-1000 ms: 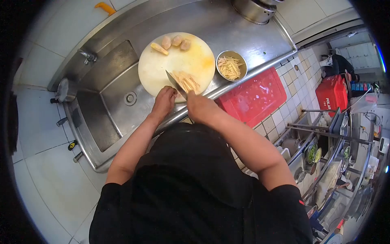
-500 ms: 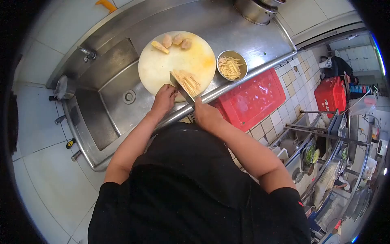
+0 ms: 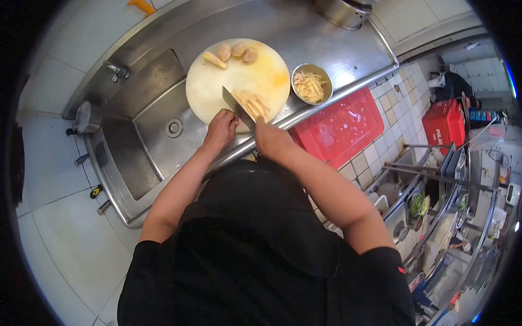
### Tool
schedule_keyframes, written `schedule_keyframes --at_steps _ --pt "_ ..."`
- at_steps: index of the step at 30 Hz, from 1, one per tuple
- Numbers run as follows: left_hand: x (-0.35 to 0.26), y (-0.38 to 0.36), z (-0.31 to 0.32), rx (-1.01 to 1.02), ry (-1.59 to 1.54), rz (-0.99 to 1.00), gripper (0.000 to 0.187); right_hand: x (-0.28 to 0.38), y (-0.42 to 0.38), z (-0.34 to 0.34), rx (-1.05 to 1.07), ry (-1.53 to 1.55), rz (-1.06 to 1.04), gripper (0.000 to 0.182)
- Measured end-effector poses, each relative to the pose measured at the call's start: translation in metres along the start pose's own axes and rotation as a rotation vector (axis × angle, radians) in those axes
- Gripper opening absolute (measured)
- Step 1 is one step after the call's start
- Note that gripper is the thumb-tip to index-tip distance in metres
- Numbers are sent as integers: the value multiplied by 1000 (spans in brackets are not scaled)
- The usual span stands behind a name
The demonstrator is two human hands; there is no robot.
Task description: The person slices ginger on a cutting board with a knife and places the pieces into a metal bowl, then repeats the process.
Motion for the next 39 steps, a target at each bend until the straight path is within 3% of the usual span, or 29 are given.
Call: schedule_keyframes --at_steps 3,7,10,12,15,18,22,27,33,39 --pt "6 2 -1 -8 38 70 17 39 11 -48 192 -74 35 22" --pt "2 -4 1 -16 50 69 15 15 -27 -40 225 -73 38 19" --pt "-1 -6 0 -31 40 56 14 2 -29 -17 221 -12 147 23" --pt "-2 -4 0 -28 39 77 13 11 -7 -17 121 7 22 21" --pt "1 0 -5 -5 51 96 13 28 8 -42 230 -86 83 24" --pt "-2 -3 -4 -24 27 87 12 11 -27 -39 263 -77 104 25" --pt "-3 -5 -4 1 17 54 13 5 -26 -14 151 31 56 26" --pt "7 -2 -5 33 48 124 16 33 -5 -52 279 -54 124 24" --pt "3 -1 -5 26 -10 66 16 6 -25 -16 199 79 133 21" --pt "2 1 -9 70 12 71 11 22 -8 -40 193 40 86 23"
Point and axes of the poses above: each hand's wrist, its own y-axis towards the middle knuckle, its own z-axis out of the palm, x = y × z, the point moved 3 cm from there along y, towards the middle knuckle, and after that the axes turned 13 degrees about z, right-handed, at the moved point
